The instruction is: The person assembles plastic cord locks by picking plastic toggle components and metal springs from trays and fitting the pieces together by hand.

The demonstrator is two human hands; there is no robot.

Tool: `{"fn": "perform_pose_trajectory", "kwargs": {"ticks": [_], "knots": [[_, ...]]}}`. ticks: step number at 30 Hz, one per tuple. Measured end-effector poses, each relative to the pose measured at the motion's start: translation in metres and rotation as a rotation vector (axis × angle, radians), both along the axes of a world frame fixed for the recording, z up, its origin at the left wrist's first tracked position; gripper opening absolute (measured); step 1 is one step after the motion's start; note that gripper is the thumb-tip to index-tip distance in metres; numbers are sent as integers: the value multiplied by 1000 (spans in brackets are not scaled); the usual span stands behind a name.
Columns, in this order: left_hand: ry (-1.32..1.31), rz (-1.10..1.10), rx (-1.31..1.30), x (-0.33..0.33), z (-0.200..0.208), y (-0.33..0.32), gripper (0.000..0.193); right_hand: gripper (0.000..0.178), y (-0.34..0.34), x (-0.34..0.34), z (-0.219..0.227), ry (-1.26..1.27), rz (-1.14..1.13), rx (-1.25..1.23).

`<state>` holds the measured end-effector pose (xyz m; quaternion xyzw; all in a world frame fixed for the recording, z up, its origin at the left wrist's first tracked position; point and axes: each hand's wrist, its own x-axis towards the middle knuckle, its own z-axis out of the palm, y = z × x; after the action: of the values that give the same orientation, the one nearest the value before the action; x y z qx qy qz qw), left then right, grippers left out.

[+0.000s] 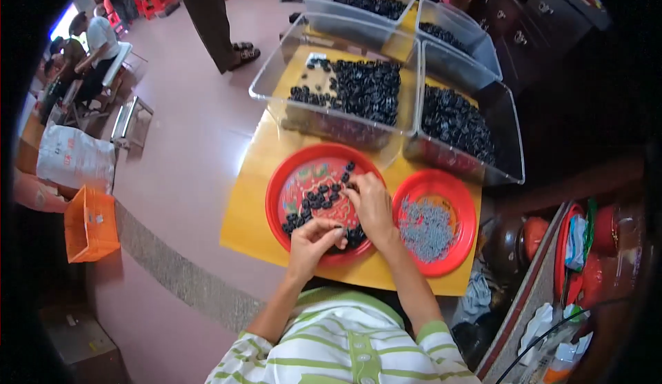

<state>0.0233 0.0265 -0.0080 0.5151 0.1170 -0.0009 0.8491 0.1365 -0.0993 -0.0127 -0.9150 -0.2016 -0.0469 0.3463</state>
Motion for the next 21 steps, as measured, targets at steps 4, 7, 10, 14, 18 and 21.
{"fn": "perform_pose_trajectory", "kwargs": {"ticks": [4, 7, 10, 14, 18, 21], "knots": [[-31, -12, -17, -2, 4, -1, 11, 17, -1, -3, 5, -39, 23, -26], [-49, 6, -10, 1, 1, -1, 8, 15, -3, -3, 17, -73, 47, 3], [-58, 29, -8, 3, 1, -1, 8, 12, -7, -4, 29, -6, 73, 186], [-53, 0, 42, 4, 2, -1, 8, 14, -17, -9, 49, 75, 39, 363], [-64, 5, 22, 3, 1, -3, 11, 10, -25, -18, 53, 188, 1, 456], [-72, 10, 33, 4, 0, -5, 10, 10, -31, -22, 48, 260, -5, 595]]}}
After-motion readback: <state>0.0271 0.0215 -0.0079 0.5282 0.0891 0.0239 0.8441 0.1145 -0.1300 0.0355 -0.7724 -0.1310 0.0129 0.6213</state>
